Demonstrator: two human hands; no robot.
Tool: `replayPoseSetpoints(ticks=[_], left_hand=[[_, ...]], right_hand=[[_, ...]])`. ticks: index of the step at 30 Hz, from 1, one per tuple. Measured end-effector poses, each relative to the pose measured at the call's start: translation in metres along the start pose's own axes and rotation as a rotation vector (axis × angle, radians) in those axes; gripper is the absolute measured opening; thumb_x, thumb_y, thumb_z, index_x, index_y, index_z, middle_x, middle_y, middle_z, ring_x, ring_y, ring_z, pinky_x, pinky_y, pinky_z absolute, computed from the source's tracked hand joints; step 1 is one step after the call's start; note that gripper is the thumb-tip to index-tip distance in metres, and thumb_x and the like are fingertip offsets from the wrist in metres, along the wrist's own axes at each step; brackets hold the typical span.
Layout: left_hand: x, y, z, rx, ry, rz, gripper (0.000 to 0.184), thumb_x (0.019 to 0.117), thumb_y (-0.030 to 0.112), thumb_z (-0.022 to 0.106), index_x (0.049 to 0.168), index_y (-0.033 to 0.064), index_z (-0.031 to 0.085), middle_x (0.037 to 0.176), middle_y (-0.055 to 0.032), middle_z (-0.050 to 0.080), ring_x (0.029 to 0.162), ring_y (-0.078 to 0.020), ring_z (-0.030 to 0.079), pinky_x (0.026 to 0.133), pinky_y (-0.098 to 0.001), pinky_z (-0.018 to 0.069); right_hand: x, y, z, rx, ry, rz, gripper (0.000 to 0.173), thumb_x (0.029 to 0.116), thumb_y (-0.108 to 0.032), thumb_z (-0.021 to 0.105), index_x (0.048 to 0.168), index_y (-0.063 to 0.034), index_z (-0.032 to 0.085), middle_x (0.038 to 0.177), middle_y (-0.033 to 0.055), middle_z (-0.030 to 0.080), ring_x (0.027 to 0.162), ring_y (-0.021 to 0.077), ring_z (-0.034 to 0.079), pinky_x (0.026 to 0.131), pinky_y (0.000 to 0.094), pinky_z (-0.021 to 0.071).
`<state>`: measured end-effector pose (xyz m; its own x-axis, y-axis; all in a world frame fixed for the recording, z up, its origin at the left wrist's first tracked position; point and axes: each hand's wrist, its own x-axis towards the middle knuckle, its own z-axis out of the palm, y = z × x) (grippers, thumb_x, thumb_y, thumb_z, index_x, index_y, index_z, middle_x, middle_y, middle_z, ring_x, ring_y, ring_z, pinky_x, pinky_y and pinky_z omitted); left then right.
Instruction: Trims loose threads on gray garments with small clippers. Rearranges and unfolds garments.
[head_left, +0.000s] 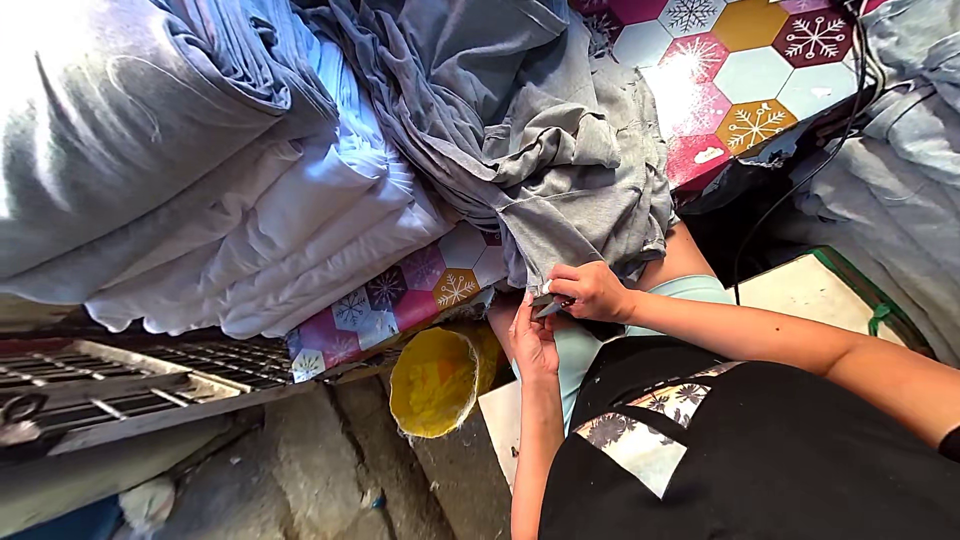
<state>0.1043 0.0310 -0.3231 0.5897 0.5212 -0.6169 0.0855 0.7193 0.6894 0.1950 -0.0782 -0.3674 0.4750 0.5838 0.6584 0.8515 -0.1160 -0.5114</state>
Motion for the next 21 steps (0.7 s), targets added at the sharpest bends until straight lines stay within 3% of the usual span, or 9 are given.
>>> replayPoseSetpoints(ticks=[3,8,12,15,21], left_hand=[[0.0,-0.002,0.001,0.019,-0.002,-0.002,0.022,0.1085,0.013,0.045,0.105,0.0023,0.063,0.082,-0.0057,0.07,0.071,-0.0113,0.069,0.068,-0.0242,0.0591],[0.002,-0.003,-0.006,0.158,-0.009,0.047,0.023,0.1097,0.014,0.045,0.109,-0.0011,0.062,0.086,-0.0077,0.07,0.075,-0.0128,0.07,0.069,-0.0251,0.059],[-0.005,0.0,-0.015,0.395,-0.094,0.223,0.023,0.1065,0.007,0.049,0.088,0.0,0.062,0.077,-0.0047,0.069,0.07,-0.01,0.069,0.068,-0.0247,0.0595],[-0.007,0.004,-0.02,0.519,-0.172,0.309,0.017,0.1013,0.001,0.057,0.089,-0.0024,0.069,0.077,-0.0031,0.071,0.072,-0.0081,0.07,0.072,-0.0247,0.0603],[-0.006,0.011,-0.012,0.468,-0.158,0.093,0.022,0.1023,0.003,0.056,0.086,-0.0017,0.07,0.075,-0.0044,0.071,0.07,-0.0097,0.069,0.071,-0.0256,0.06]], right_hand=[[-0.006,0.0,-0.001,-0.002,0.038,-0.018,0.007,0.0845,-0.006,0.066,0.085,-0.0014,0.071,0.086,0.0123,0.07,0.056,0.0193,0.062,0.044,0.0341,0.0463],[-0.016,-0.002,0.0,0.041,0.025,0.001,0.009,0.0827,-0.004,0.062,0.088,-0.0009,0.069,0.091,0.0139,0.07,0.057,0.0203,0.063,0.043,0.0347,0.0466],[-0.021,0.002,-0.001,0.035,0.013,-0.118,0.013,0.091,-0.01,0.061,0.09,-0.0028,0.071,0.09,0.0131,0.072,0.058,0.0209,0.063,0.046,0.0339,0.0471],[-0.022,0.001,-0.001,0.022,-0.005,-0.19,0.014,0.0951,-0.012,0.058,0.093,-0.0035,0.069,0.084,0.0111,0.069,0.059,0.0197,0.062,0.047,0.0318,0.0464],[-0.02,-0.001,0.002,0.021,-0.016,-0.193,0.013,0.0942,-0.01,0.059,0.091,-0.0025,0.07,0.079,0.0106,0.067,0.057,0.0195,0.06,0.047,0.0309,0.0445]])
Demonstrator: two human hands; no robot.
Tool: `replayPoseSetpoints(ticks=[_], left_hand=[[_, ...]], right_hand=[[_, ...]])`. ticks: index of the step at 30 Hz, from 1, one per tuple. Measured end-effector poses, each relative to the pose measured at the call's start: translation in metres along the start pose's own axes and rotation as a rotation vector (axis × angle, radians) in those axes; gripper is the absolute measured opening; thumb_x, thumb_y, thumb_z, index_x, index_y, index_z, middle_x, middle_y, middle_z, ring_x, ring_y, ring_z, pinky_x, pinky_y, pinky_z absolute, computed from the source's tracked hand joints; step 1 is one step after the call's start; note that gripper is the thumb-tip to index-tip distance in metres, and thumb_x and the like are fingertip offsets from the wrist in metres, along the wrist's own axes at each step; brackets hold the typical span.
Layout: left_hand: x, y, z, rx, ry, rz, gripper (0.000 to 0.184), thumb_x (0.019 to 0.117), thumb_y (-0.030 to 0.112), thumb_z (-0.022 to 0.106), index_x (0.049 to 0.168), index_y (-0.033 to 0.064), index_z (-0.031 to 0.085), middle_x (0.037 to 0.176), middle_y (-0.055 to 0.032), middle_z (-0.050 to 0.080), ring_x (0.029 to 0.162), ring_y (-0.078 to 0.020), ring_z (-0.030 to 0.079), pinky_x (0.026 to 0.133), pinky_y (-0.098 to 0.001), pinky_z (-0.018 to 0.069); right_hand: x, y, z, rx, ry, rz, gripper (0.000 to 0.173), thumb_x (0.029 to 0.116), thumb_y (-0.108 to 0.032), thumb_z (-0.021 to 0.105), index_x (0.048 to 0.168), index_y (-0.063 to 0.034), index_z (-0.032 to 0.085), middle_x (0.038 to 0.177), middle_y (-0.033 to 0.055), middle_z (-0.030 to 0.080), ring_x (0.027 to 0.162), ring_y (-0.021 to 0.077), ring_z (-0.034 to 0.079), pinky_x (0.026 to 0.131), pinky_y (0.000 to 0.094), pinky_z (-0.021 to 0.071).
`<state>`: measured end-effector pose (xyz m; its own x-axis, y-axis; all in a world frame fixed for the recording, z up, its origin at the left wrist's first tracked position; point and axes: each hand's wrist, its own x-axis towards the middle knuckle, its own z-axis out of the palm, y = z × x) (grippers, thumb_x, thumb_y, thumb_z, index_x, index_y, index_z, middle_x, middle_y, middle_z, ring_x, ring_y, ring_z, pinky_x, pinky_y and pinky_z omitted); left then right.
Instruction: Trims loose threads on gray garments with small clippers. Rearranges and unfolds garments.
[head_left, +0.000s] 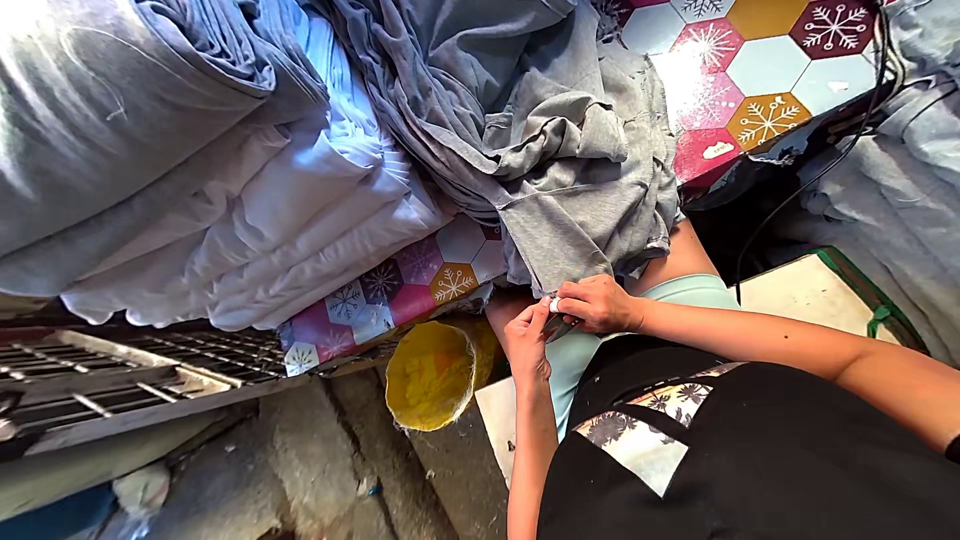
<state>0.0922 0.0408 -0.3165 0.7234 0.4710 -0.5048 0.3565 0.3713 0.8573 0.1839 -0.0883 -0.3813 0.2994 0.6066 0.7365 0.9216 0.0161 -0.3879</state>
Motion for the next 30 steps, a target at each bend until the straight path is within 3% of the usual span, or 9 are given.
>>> replayPoseSetpoints(ticks=[3,7,9,10,12,14,18,25,30], left_hand=[[0.002,0.001,-0.003,-0.03,-0.009,-0.092,0.02,0.1024,0.002,0.056,0.089,-0.0027,0.07,0.077,-0.0054,0.071,0.071,-0.0103,0.07,0.07,-0.0251,0.0598],[0.002,-0.005,-0.009,0.01,-0.004,-0.022,0.015,0.1004,-0.003,0.057,0.092,-0.0041,0.069,0.079,-0.0058,0.072,0.07,-0.0087,0.069,0.068,-0.0229,0.0585],[-0.002,-0.008,-0.011,0.088,0.003,0.051,0.014,0.1013,-0.002,0.056,0.094,-0.004,0.067,0.08,-0.0057,0.073,0.069,-0.009,0.07,0.065,-0.0229,0.0589],[-0.003,-0.01,-0.012,0.133,0.01,0.091,0.013,0.1015,-0.001,0.056,0.095,-0.004,0.067,0.08,-0.0056,0.073,0.069,-0.0087,0.07,0.064,-0.0227,0.0586],[-0.006,-0.013,-0.015,0.196,0.029,0.172,0.012,0.1017,-0.001,0.056,0.095,-0.0031,0.066,0.077,-0.0034,0.072,0.068,-0.0061,0.068,0.063,-0.0204,0.057],[-0.008,-0.014,-0.018,0.213,0.035,0.225,0.013,0.1025,-0.001,0.053,0.095,-0.0021,0.064,0.075,-0.0006,0.069,0.067,-0.0039,0.066,0.064,-0.0184,0.0555],[-0.012,-0.013,-0.019,0.228,0.025,0.261,0.013,0.1024,0.0,0.053,0.094,-0.0014,0.064,0.074,0.0005,0.068,0.066,-0.0033,0.065,0.063,-0.0173,0.0543],[-0.01,-0.019,-0.019,0.271,0.014,0.306,0.012,0.1007,-0.002,0.054,0.093,-0.0008,0.063,0.073,0.0017,0.067,0.066,-0.0013,0.063,0.064,-0.0158,0.0527],[-0.006,-0.024,-0.02,0.263,-0.028,0.34,0.012,0.0995,-0.003,0.054,0.091,-0.0005,0.063,0.073,0.0025,0.066,0.067,-0.0008,0.062,0.065,-0.0159,0.0522]], right_hand=[[-0.002,-0.001,0.0,0.036,-0.009,0.011,0.014,0.0937,-0.009,0.06,0.088,-0.0027,0.07,0.076,0.01,0.067,0.056,0.0192,0.06,0.046,0.0309,0.0445],[-0.01,-0.005,-0.001,0.142,-0.07,0.083,0.011,0.0916,-0.01,0.061,0.09,-0.0023,0.069,0.077,0.011,0.066,0.058,0.0208,0.063,0.046,0.034,0.0465],[-0.011,-0.011,-0.007,0.282,-0.127,0.335,0.017,0.0909,-0.017,0.069,0.091,-0.0001,0.072,0.078,0.0116,0.068,0.065,0.0216,0.066,0.053,0.0376,0.0513],[-0.01,-0.013,-0.013,0.383,-0.194,0.516,0.026,0.0953,-0.025,0.07,0.094,0.0005,0.072,0.081,0.0103,0.067,0.071,0.019,0.064,0.062,0.037,0.0529],[-0.004,-0.011,-0.024,0.57,-0.294,0.796,0.035,0.1019,-0.034,0.062,0.094,-0.0015,0.07,0.077,0.003,0.062,0.071,0.0075,0.057,0.068,0.0284,0.0485],[0.0,-0.007,-0.03,0.739,-0.39,0.951,0.037,0.1087,-0.031,0.047,0.095,-0.0043,0.069,0.07,-0.0071,0.052,0.061,-0.0024,0.044,0.06,0.0185,0.0386],[0.017,-0.008,-0.031,1.034,-0.579,1.267,0.048,0.1125,-0.036,0.038,0.087,-0.0068,0.065,0.056,-0.0107,0.04,0.045,-0.0021,0.033,0.045,0.0166,0.0279],[0.036,-0.002,-0.029,1.258,-0.563,1.548,0.054,0.1107,-0.049,0.035,0.079,-0.0124,0.06,0.052,-0.0105,0.037,0.039,-0.0025,0.028,0.04,0.0149,0.0219],[0.035,-0.001,-0.021,1.191,-0.531,1.618,0.051,0.1084,-0.046,0.047,0.07,-0.0133,0.056,0.048,-0.0104,0.033,0.038,-0.0022,0.025,0.038,0.0163,0.019]])
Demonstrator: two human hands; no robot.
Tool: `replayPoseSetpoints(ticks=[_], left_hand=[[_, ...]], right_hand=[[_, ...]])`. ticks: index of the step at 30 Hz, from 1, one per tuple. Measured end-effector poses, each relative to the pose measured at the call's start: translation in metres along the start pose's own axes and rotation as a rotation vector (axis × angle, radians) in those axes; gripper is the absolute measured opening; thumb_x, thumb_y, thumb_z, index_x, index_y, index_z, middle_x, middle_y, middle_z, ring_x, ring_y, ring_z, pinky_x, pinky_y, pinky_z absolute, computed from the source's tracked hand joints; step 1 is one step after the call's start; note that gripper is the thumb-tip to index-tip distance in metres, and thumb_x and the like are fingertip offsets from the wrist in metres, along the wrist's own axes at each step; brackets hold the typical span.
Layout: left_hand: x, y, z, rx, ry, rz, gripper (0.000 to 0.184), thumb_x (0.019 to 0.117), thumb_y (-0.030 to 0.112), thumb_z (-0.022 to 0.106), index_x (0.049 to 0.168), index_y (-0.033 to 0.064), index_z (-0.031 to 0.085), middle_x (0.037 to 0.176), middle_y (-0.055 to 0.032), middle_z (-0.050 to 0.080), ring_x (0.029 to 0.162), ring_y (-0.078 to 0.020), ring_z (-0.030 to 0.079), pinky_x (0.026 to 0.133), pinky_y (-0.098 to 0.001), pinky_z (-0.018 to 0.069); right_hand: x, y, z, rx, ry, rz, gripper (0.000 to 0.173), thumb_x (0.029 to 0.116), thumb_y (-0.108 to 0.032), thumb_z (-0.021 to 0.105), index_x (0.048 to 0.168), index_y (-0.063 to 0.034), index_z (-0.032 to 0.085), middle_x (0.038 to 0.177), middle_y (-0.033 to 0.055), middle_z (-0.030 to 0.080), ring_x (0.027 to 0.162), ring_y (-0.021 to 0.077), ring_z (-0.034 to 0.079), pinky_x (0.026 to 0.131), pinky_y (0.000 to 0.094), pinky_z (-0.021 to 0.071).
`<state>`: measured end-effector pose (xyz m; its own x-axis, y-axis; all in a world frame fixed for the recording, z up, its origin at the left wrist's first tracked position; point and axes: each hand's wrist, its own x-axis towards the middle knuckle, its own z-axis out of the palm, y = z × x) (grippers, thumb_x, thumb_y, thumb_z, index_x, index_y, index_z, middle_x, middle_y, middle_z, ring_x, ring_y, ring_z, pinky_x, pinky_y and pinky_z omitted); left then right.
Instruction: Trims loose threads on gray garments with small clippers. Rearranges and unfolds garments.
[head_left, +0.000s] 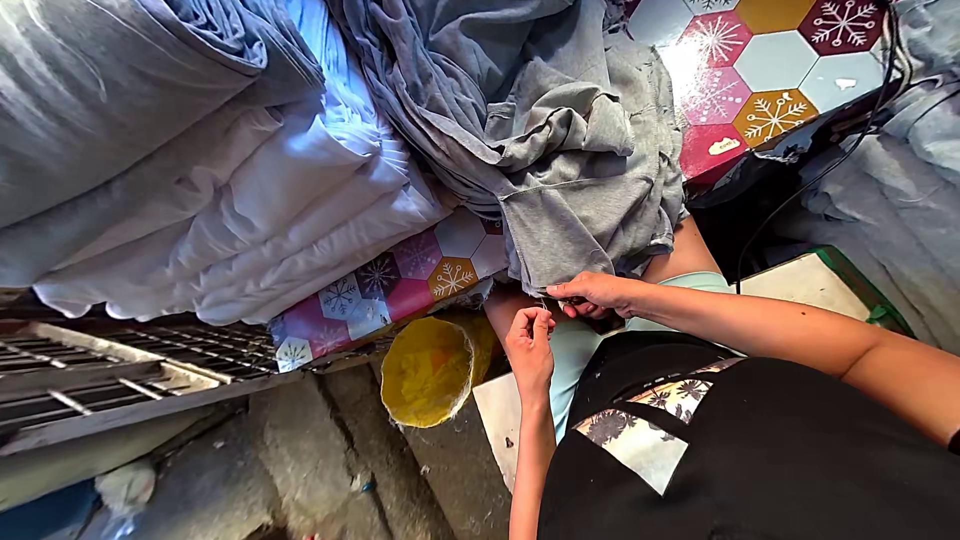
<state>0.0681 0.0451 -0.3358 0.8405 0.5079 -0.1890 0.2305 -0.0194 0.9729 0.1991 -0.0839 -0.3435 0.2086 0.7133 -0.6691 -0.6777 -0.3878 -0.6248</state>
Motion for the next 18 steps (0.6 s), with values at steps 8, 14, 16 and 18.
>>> replayPoseSetpoints(ticks=[8,14,16,18], left_hand=[[0.018,0.004,-0.061,0.974,0.179,-0.154,0.029,0.1048,0.016,0.054,0.12,-0.0039,0.068,0.118,-0.0257,0.068,0.111,-0.0419,0.066,0.097,-0.0579,0.0498],[0.054,-0.017,-0.015,0.71,0.241,0.274,0.044,0.0896,0.028,0.079,0.117,-0.0042,0.068,0.124,-0.0235,0.063,0.11,-0.032,0.066,0.087,-0.0431,0.0565],[0.062,-0.03,-0.003,0.747,0.296,0.368,0.029,0.0909,0.023,0.077,0.106,-0.0013,0.071,0.113,-0.0192,0.068,0.101,-0.0292,0.069,0.082,-0.0407,0.0579],[0.066,-0.041,-0.001,0.792,0.366,0.474,0.011,0.0923,0.011,0.071,0.094,0.0012,0.076,0.098,-0.0141,0.075,0.09,-0.0255,0.074,0.079,-0.0379,0.0594]], right_hand=[[-0.005,0.008,-0.017,0.028,0.085,-0.016,0.053,0.1103,-0.049,0.038,0.075,-0.0136,0.056,0.048,-0.0108,0.029,0.037,-0.0011,0.023,0.038,0.0165,0.0185],[-0.006,0.012,-0.013,0.014,0.088,-0.045,0.052,0.1106,-0.048,0.037,0.082,-0.012,0.061,0.049,-0.0114,0.032,0.038,-0.0017,0.025,0.039,0.0159,0.0213],[-0.008,0.008,-0.011,0.013,0.085,-0.051,0.051,0.1107,-0.048,0.037,0.083,-0.0123,0.062,0.05,-0.0116,0.032,0.039,-0.0018,0.026,0.04,0.0158,0.0216],[-0.01,0.005,-0.011,0.017,0.084,-0.06,0.051,0.1109,-0.047,0.037,0.084,-0.0122,0.062,0.05,-0.0116,0.033,0.039,-0.002,0.026,0.04,0.0154,0.0216]])
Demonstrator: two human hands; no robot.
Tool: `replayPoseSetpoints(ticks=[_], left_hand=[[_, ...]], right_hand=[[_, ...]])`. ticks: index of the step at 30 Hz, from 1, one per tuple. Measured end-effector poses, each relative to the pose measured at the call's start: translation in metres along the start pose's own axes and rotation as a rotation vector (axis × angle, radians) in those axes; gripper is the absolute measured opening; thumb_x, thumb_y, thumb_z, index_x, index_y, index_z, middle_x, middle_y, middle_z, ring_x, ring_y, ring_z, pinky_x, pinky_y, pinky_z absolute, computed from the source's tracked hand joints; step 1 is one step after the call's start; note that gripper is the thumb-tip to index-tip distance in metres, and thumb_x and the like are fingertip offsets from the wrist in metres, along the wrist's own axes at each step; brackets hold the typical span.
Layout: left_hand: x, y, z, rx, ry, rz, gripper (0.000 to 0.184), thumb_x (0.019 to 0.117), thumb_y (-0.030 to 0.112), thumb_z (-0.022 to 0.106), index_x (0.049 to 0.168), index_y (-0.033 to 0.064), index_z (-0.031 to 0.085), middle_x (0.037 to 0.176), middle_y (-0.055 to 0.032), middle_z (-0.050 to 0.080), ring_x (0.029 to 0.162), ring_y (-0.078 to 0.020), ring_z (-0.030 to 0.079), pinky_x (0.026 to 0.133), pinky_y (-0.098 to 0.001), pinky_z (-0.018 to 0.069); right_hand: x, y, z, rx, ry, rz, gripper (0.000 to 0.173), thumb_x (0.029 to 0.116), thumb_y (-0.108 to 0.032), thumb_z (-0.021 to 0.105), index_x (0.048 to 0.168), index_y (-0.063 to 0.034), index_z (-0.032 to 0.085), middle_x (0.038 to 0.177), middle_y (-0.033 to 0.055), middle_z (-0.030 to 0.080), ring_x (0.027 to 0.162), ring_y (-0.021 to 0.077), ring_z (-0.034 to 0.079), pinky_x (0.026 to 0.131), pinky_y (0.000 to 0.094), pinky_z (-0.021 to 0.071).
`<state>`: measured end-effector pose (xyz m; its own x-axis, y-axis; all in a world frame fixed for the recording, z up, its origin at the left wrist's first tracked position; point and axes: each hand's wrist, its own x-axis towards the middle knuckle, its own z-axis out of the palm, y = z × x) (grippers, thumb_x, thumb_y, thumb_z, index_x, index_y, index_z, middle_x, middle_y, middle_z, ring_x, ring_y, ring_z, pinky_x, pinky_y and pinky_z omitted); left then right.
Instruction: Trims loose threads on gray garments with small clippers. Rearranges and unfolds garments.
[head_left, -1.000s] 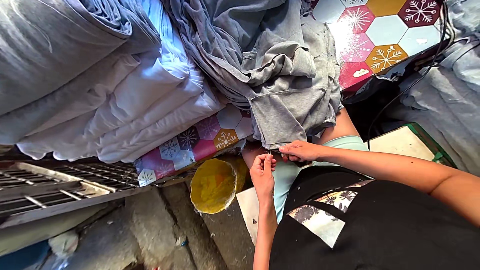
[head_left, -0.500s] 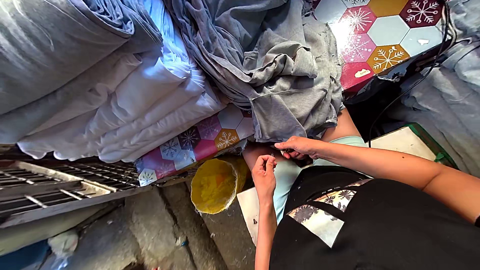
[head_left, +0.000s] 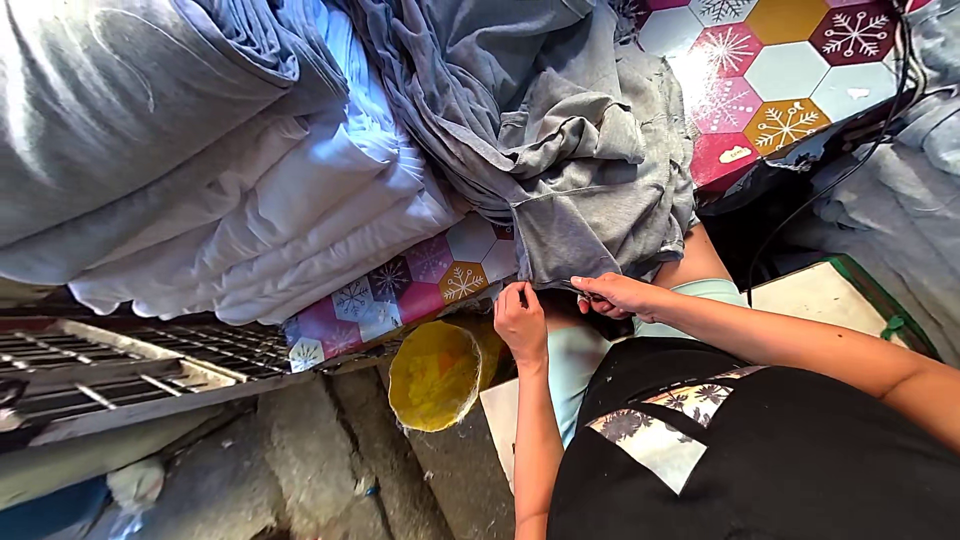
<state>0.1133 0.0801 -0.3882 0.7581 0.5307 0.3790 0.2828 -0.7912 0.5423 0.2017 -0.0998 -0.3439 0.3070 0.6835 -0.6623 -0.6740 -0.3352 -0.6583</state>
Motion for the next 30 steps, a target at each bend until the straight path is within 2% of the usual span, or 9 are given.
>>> replayPoseSetpoints(ticks=[3,5,8,10,12,14,17,22,30], left_hand=[[-0.004,0.0,-0.005,-0.018,0.006,-0.031,0.01,0.0929,0.007,0.068,0.092,-0.0001,0.075,0.089,-0.0127,0.074,0.076,-0.0186,0.071,0.071,-0.0305,0.0583],[-0.006,0.003,-0.014,-0.059,-0.035,-0.104,0.011,0.0932,0.007,0.067,0.094,-0.0022,0.073,0.088,-0.0141,0.071,0.073,-0.0167,0.069,0.069,-0.0287,0.0576],[-0.007,0.005,-0.016,-0.11,0.003,-0.126,0.013,0.0938,0.007,0.066,0.098,-0.0043,0.069,0.093,-0.017,0.068,0.079,-0.018,0.068,0.072,-0.028,0.0573],[-0.005,0.001,-0.01,-0.126,0.011,-0.084,0.021,0.0917,0.013,0.073,0.104,-0.0037,0.07,0.106,-0.0198,0.068,0.092,-0.023,0.069,0.077,-0.0314,0.0574],[-0.001,-0.006,0.0,-0.097,-0.015,-0.057,0.025,0.0896,0.02,0.078,0.103,-0.0007,0.073,0.113,-0.0184,0.068,0.102,-0.026,0.068,0.081,-0.0347,0.0576],[0.002,-0.011,0.011,-0.044,-0.021,-0.031,0.018,0.0906,0.019,0.076,0.099,0.0027,0.075,0.112,-0.0147,0.07,0.104,-0.0266,0.069,0.086,-0.0382,0.0578],[0.004,-0.015,0.022,-0.016,-0.001,-0.004,0.011,0.0898,0.013,0.073,0.092,0.0033,0.077,0.107,-0.0136,0.072,0.097,-0.0272,0.07,0.083,-0.0416,0.0577],[0.0,-0.004,0.0,-0.155,-0.02,-0.111,0.009,0.0882,0.01,0.073,0.089,0.0012,0.074,0.104,-0.0135,0.071,0.088,-0.0149,0.069,0.073,-0.026,0.0575],[-0.011,0.015,-0.027,-0.208,0.025,-0.112,0.009,0.0876,0.007,0.072,0.089,-0.0024,0.073,0.103,-0.0158,0.07,0.083,-0.0122,0.067,0.071,-0.0205,0.0558]], right_hand=[[0.001,-0.003,-0.003,0.003,-0.01,-0.027,0.051,0.1111,-0.047,0.036,0.084,-0.012,0.062,0.049,-0.0117,0.033,0.038,-0.0027,0.026,0.039,0.015,0.0214],[0.005,-0.007,0.0,-0.032,-0.032,-0.031,0.052,0.1111,-0.047,0.036,0.084,-0.0114,0.062,0.049,-0.0115,0.034,0.038,-0.0026,0.027,0.039,0.0153,0.0219],[0.009,-0.018,0.012,-0.103,-0.035,-0.01,0.053,0.1109,-0.047,0.038,0.082,-0.0103,0.063,0.05,-0.0108,0.034,0.039,-0.0013,0.027,0.04,0.0166,0.0219],[0.011,-0.022,0.016,-0.11,-0.033,-0.014,0.053,0.1106,-0.047,0.038,0.081,-0.01,0.062,0.05,-0.0104,0.033,0.039,-0.001,0.026,0.04,0.0166,0.0218],[0.011,-0.023,0.016,-0.1,-0.025,-0.018,0.053,0.1101,-0.048,0.039,0.082,-0.0099,0.062,0.049,-0.0101,0.032,0.039,-0.0006,0.026,0.04,0.0169,0.0217],[0.01,-0.021,0.012,-0.083,-0.005,-0.021,0.053,0.1102,-0.049,0.038,0.082,-0.0102,0.062,0.05,-0.0102,0.032,0.039,-0.0006,0.026,0.04,0.0167,0.0213],[0.007,-0.018,0.004,-0.057,0.03,-0.007,0.053,0.1105,-0.048,0.037,0.083,-0.0107,0.062,0.05,-0.0103,0.032,0.039,-0.0009,0.026,0.04,0.0164,0.0214],[0.007,-0.019,0.001,-0.069,0.011,0.009,0.054,0.1106,-0.049,0.036,0.083,-0.0109,0.062,0.05,-0.01,0.033,0.039,-0.0009,0.027,0.039,0.0163,0.0218],[0.03,-0.025,0.023,-0.148,-0.073,0.098,0.052,0.1101,-0.05,0.038,0.082,-0.0117,0.06,0.053,-0.0089,0.037,0.04,-0.0003,0.028,0.041,0.0164,0.0235]])
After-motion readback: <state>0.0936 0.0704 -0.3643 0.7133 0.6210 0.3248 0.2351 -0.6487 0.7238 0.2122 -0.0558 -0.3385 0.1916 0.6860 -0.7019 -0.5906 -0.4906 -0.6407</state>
